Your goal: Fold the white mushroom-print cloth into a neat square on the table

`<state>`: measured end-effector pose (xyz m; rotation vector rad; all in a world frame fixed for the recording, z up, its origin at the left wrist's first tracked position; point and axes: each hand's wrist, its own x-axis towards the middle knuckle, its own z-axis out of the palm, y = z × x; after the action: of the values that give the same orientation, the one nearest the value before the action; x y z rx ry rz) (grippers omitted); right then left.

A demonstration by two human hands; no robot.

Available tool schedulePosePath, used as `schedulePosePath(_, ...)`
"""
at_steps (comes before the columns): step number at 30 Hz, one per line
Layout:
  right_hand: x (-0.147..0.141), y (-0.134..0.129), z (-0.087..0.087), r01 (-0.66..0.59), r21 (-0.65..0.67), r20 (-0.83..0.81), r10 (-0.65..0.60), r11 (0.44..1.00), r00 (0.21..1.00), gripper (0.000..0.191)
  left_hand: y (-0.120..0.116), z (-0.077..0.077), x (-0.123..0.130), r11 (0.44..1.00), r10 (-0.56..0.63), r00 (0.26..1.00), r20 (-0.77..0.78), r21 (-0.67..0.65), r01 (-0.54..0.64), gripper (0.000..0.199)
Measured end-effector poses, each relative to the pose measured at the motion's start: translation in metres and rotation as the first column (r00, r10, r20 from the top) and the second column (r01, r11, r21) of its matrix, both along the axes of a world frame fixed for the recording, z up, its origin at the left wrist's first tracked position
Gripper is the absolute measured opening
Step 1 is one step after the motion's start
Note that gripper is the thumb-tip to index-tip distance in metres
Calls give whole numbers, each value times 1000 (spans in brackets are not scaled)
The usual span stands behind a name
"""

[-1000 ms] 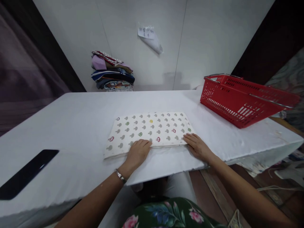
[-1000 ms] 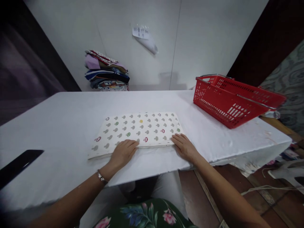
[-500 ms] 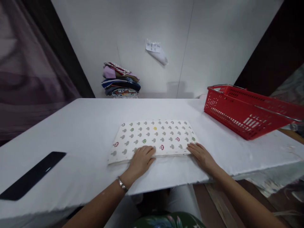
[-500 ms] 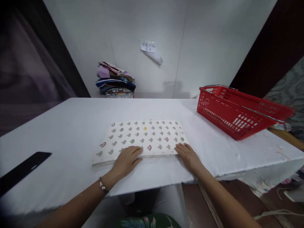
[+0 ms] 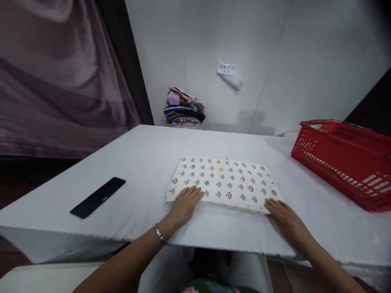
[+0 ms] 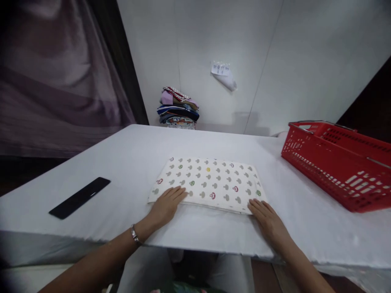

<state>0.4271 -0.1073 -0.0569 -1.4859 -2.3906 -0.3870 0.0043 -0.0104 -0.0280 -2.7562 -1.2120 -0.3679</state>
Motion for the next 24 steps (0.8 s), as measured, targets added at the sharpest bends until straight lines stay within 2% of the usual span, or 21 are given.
schedulePosePath(4, -1, -2, 3, -12, 1, 20, 12, 1000, 1000, 45, -4, 1, -15, 997, 44, 999, -6, -57, -45, 60)
schedulePosePath(9, -15, -2, 11, 23, 0, 38, -23, 1000, 999, 45, -7, 8, -17, 991, 44, 999, 6, -125, -43, 59)
schedulePosePath(14, -18, 4, 0, -21, -14, 48, 22, 1000, 999, 41, -10, 12, -26, 980, 137, 990, 24, -151, -132, 57)
schedulePosePath(18, -12, 5, -5, -56, -24, 9, 56, 998, 998, 44, -11, 9, -34, 975, 139, 990, 38, -178, -131, 61)
schedulePosePath(21, -12, 6, 5, -59, -82, -66, 54, 995, 996, 50, -11, 7, -34, 980, 128, 990, 59, -160, -118, 62)
schedulePosePath(24, -20, 18, 21, 0, -132, -157, -21, 991, 987, 52, -9, 5, -33, 983, 121, 990, 69, -146, -110, 64)
